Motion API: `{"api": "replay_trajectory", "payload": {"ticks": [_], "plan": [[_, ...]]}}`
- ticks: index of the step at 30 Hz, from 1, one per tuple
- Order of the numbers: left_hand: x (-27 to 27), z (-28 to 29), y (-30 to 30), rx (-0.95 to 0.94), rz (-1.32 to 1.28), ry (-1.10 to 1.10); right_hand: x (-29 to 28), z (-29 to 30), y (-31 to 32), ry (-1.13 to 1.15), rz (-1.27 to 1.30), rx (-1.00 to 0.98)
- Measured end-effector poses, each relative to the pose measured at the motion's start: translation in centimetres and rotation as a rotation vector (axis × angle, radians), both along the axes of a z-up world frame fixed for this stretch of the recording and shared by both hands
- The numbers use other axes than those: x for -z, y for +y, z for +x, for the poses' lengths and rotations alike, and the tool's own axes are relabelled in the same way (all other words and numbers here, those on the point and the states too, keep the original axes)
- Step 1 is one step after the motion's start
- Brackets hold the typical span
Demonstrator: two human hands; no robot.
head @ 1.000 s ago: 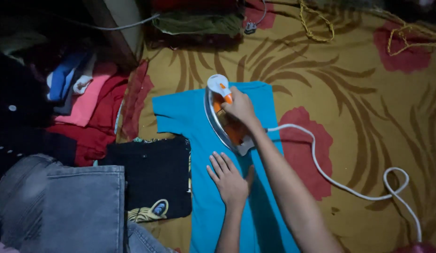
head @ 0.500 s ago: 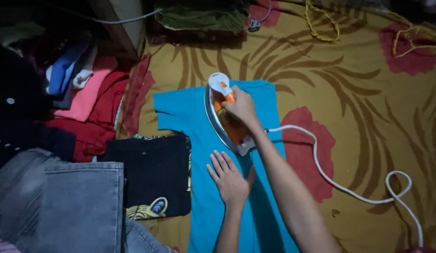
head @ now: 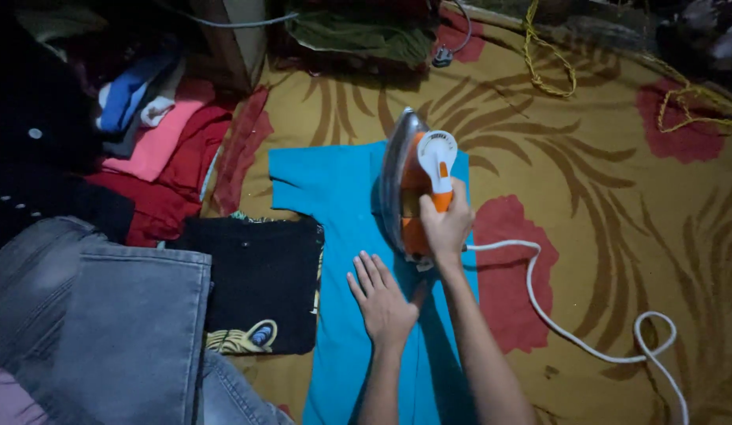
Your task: The recorder irons a blue polo shirt on a patterned surface and then folds it.
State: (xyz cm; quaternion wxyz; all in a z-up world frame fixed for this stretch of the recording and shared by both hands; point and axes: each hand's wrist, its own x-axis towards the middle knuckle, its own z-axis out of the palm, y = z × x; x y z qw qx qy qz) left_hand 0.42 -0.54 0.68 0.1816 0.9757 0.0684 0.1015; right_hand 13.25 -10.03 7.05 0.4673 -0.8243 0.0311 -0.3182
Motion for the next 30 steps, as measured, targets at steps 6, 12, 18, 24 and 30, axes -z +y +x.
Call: {"api": "replay_trajectory", "payload": {"ticks": [6, 12, 18, 24, 30], "plan": [[-0.6, 0.1, 0.0, 0.005, -0.005, 0.039, 5.0, 9.7, -3.3, 0.251, -0.140, 0.077], [0.4, -0.1, -0.1, 0.012, 0.013, -0.032, 6.0, 12.3, -4.7, 0.436, -0.373, 0.025], [0.5, -0.1, -0.1, 0.014, 0.019, -0.054, 8.2, 16.0, -8.5, 0.401, -0.421, -0.315], [1.8, 0.1, -0.2, 0.015, 0.030, -0.044, 4.3, 18.3, -11.1, 0.737, -0.462, -0.710], [1.4, 0.3, -0.2, -0.002, 0.069, 0.026, 4.6, 13.1, -12.7, 0.682, -0.582, -0.401]]}}
